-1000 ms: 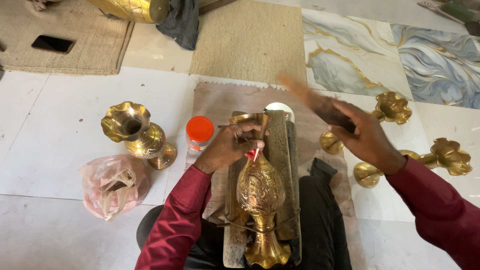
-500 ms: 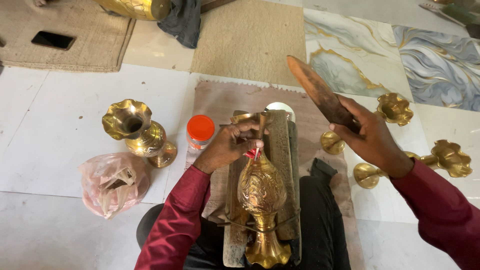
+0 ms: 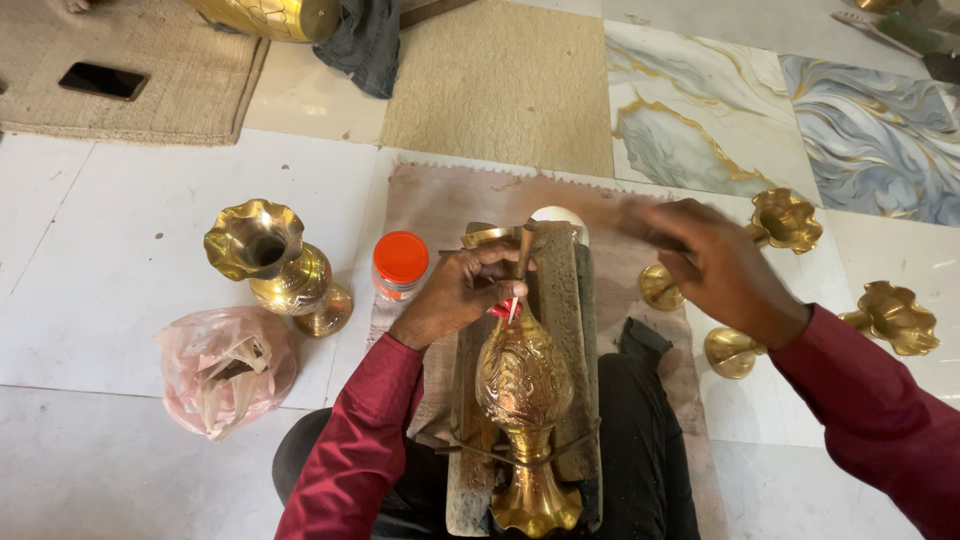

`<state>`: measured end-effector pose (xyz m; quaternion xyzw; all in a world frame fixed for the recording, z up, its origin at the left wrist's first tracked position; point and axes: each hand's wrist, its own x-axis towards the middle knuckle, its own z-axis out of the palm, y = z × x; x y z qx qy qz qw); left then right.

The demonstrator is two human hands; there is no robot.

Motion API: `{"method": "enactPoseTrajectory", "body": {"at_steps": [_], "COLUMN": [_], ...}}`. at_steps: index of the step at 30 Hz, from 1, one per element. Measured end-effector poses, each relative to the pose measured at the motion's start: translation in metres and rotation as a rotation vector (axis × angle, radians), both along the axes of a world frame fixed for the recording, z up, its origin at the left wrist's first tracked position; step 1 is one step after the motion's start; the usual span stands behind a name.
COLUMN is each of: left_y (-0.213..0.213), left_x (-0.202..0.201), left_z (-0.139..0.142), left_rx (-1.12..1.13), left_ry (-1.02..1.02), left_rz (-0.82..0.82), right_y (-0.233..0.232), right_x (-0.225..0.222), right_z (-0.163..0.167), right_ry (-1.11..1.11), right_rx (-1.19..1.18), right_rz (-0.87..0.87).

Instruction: The person sits on the floor and engraves decorative patterns into an ornate brass vase, holding a chisel against the surface and striking it with a wooden mallet, repositioning the vase and chisel as they work, with other finished brass vases around them.

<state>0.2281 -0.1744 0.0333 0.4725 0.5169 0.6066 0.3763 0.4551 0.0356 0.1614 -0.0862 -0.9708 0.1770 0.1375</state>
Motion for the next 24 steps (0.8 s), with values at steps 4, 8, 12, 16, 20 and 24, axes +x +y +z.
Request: {"method": "enactPoseTrajectory", "body": {"at_steps": [4, 8, 12, 16, 20, 24], "left_y": [-0.0003, -0.0011, -0.0018, -0.0044, -0.0053, -0.0033], "left_x": [-0.0001, -0.0009, -0.0019, -0.0023, -0.0005, 0.0016], "left_z": [0.0, 0.0011, 0.0026, 0.0019, 0.0002, -0.0007], "left_rx": [-0.049, -0.008, -0.012, -0.014, -0.03, -0.004], "left_ry": [-0.021, -0.015, 0.029, -0.027, -0.037, -0.012], "left_rz": [-0.005, -0.015, -0.048, -0.079, -0.066, -0.047], "right_y": [0.0015, 0.003, 0.005, 0.003, -0.0035, -0.005], "right_x": [0.0029, 0.0046, 0.0034, 0.0034, 0.0011, -0.0009], "right_z": [-0.0004, -0.0026, -0.0033, -0.0003, 0.001, 0.0029], "right_ry": [0.019, -0.023, 0.063, -0.035, -0.02, -0.031], "right_rx": [-0.142, 0.155, -0.163, -0.148, -0.202, 0.38], "right_rz": [-0.096, -0.096, -0.086, -0.093, -0.164, -0.064]}}
